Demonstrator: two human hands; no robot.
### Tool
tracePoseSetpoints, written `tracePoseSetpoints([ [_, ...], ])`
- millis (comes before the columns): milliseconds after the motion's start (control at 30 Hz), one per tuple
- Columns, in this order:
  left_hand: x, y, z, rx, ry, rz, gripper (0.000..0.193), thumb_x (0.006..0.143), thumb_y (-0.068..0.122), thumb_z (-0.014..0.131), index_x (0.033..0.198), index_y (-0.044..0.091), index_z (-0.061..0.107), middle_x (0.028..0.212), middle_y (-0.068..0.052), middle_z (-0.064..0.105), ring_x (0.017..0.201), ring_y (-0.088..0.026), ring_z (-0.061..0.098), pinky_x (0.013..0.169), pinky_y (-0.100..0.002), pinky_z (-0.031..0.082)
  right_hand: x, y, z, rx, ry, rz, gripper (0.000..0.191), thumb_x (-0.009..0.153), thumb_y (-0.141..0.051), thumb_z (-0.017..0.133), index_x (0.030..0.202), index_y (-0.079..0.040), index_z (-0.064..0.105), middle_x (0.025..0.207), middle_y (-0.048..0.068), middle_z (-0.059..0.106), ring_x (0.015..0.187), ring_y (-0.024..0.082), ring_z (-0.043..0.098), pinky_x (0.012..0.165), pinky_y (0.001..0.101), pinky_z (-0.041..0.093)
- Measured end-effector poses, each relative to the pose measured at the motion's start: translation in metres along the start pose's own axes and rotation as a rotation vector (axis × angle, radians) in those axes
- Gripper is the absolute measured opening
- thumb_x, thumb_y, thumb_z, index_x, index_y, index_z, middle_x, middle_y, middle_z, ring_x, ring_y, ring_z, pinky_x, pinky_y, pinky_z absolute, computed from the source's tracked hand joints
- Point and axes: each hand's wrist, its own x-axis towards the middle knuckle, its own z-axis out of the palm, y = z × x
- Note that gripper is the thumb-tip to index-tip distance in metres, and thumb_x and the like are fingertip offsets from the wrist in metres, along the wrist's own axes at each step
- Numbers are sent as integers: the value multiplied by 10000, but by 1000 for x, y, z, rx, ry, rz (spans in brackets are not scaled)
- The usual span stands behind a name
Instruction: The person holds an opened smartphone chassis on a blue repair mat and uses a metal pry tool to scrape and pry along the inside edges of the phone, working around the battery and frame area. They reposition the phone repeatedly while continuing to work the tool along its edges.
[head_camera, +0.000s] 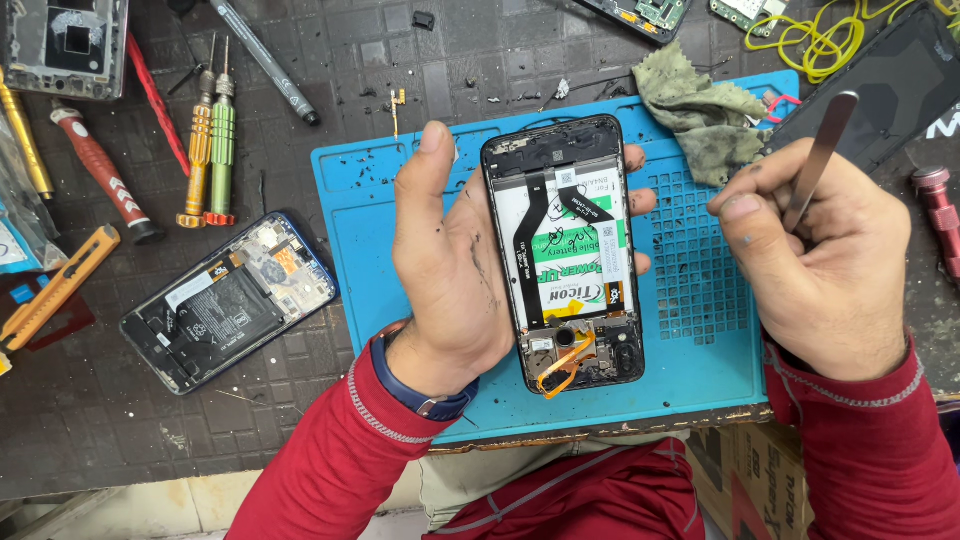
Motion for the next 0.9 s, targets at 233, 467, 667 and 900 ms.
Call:
tracePoseSetpoints([
  [233,-1,-1,0,-2,-7,-4,901,1069,679,309,1472,-109,478,1401,-270,582,1230,-360,629,978,-536,567,0,1,-1,27,-2,3,66,1017,-69,607,1000,-6,615,712,-70,547,599,-36,421,534,149,294],
  [467,-1,0,2,40,-11,-19,873,1074,655,324,1462,-111,478,1393,-274,588,1222,-356,636,973,-527,574,1,-3,1,-11,5,-21,78,1012,-66,629,1037,9,626,725,-74,532,602,-41,371,542,148,261],
  [667,-1,-3,2,108,-49,-144,785,1060,607,381,1455,-62,495,1393,-282,609,1229,-367,660,963,-528,605,-1,-8,5,30,66,-71,111,1022,-61,609,1098,18,629,745,-89,513,623,-30,392,571,153,299],
  [900,0,-13,-4,92,-65,-256,601,1079,521,484,1390,7,484,1328,-281,628,1146,-326,680,898,-477,608,-6,-7,5,-1,52,-81,141,1008,-47,634,1134,15,627,791,-49,553,612,10,455,557,178,350],
])
